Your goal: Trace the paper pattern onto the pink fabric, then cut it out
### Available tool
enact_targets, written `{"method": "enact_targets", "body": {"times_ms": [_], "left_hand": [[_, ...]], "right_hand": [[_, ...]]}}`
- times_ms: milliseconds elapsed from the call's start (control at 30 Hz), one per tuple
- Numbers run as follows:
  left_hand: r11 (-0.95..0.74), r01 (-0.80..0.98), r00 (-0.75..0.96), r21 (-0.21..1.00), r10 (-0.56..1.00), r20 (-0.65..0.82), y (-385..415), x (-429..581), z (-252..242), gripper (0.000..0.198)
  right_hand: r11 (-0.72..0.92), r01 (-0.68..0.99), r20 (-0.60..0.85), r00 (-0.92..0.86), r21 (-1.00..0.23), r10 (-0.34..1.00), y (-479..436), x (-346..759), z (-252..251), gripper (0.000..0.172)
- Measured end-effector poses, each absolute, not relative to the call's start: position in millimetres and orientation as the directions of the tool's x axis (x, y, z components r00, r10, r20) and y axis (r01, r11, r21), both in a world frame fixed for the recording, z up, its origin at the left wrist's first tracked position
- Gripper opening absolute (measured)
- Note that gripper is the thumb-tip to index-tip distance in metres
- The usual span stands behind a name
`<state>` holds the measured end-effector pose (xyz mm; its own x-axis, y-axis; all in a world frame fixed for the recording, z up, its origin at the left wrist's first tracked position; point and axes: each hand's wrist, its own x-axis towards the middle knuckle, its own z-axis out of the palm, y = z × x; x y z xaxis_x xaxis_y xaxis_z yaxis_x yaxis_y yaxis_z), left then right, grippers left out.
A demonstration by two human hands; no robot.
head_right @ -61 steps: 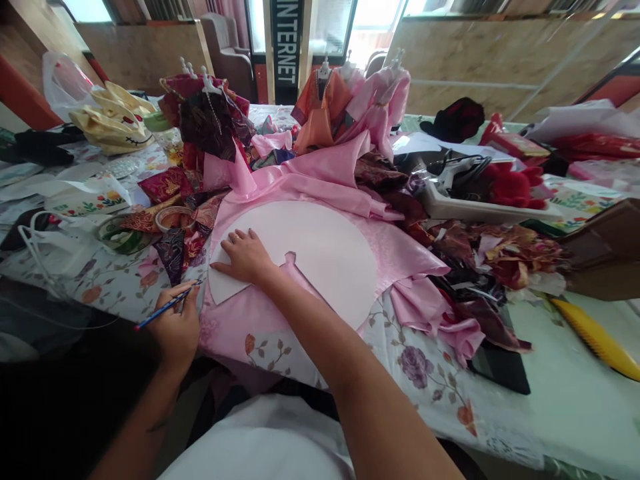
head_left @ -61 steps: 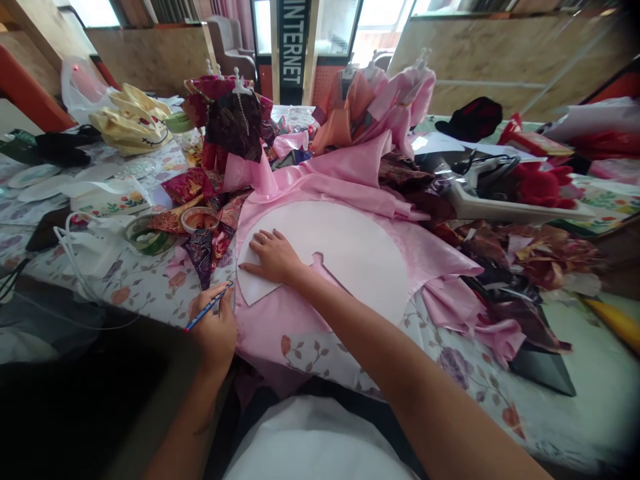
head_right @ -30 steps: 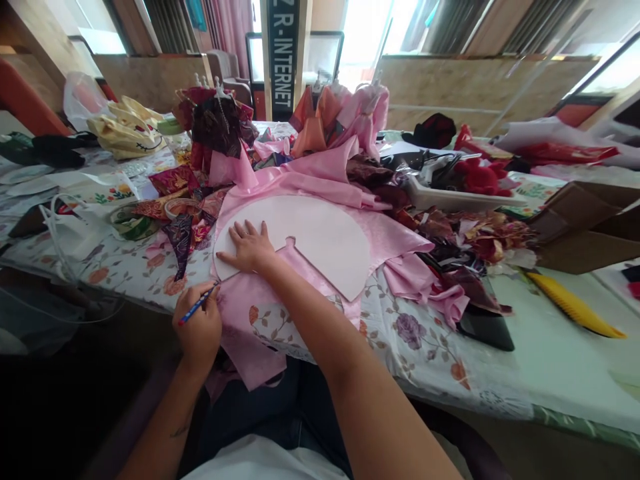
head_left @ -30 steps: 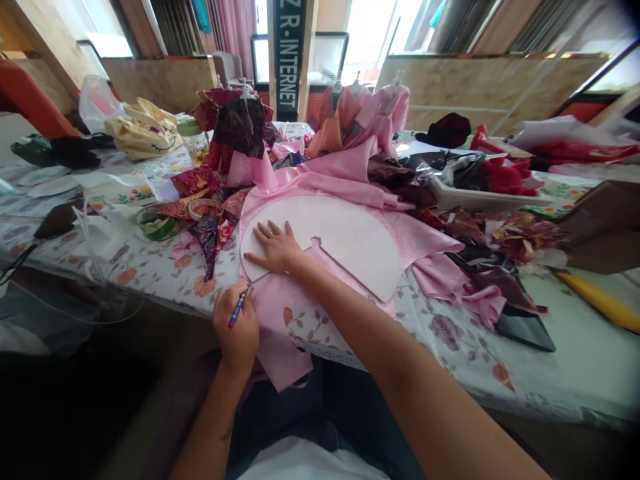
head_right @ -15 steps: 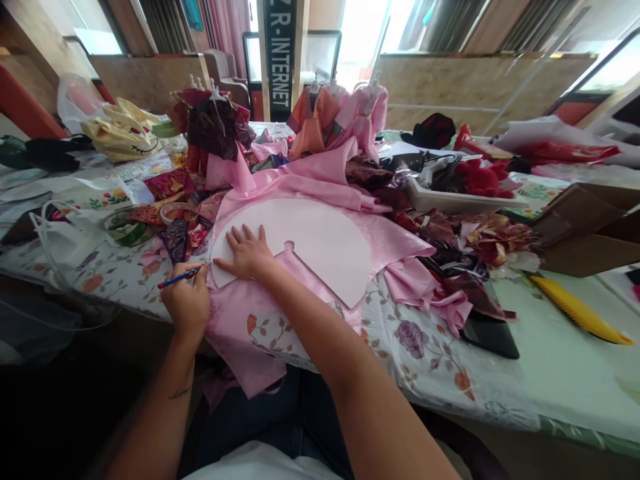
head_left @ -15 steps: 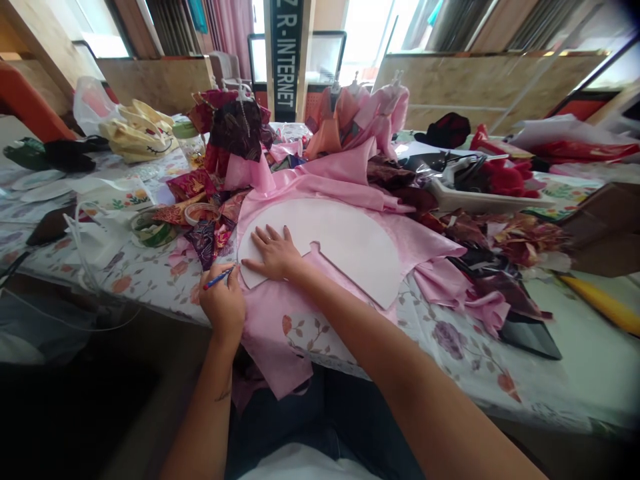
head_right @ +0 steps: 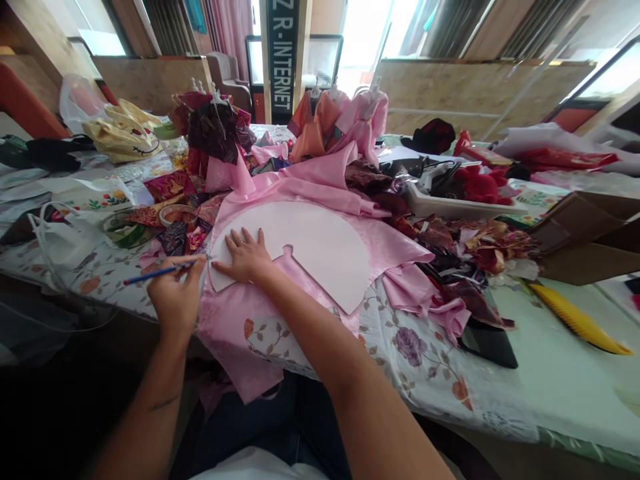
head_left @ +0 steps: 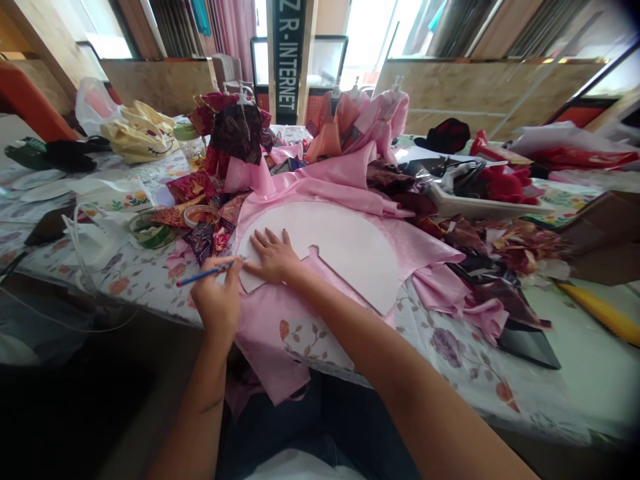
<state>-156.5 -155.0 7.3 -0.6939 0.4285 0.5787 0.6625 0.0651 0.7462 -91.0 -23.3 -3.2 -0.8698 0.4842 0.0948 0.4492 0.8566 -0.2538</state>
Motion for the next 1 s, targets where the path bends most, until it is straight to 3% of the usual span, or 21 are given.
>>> {"method": "enact_targets", "body": {"times_ms": [67, 167, 367, 500, 1000], "left_hand": [[-0.086, 0.601, -0.694, 0.795, 0.438, 0.572, -128.5, -166.6, 21.5, 0.015], [-0.12, 0.589, -0.635, 0.799, 0.542, 0.55, -97.1, -179.0, 39.4, 0.012], [0.065, 0.72, -0.627, 0.691, 0.487, 0.608, -98.4, -211.4, 32.3, 0.01], [0.19, 0.753, -0.61, 0.63, 0.561, 0.559, -116.1, -217.6, 4.8, 0.01], [0.269, 0.78, -0.59, 0.564, 0.616, 0.522, -155.9, -192.1, -5.3, 0.008]], "right_hand": [[0.854, 0.449, 0.095, -0.869, -0.263, 0.486, -23.0, -90.2, -2.1, 0.083], [0.851, 0.448, 0.102, -0.866, -0.274, 0.489, -22.8, -88.5, 0.1, 0.083], [0.846, 0.455, 0.104, -0.861, -0.279, 0.498, -24.2, -86.7, 1.5, 0.085], [0.841, 0.46, 0.102, -0.858, -0.285, 0.504, -24.8, -87.1, 0.9, 0.083], [0.841, 0.463, 0.095, -0.858, -0.282, 0.504, -24.4, -89.0, -0.2, 0.08]]}}
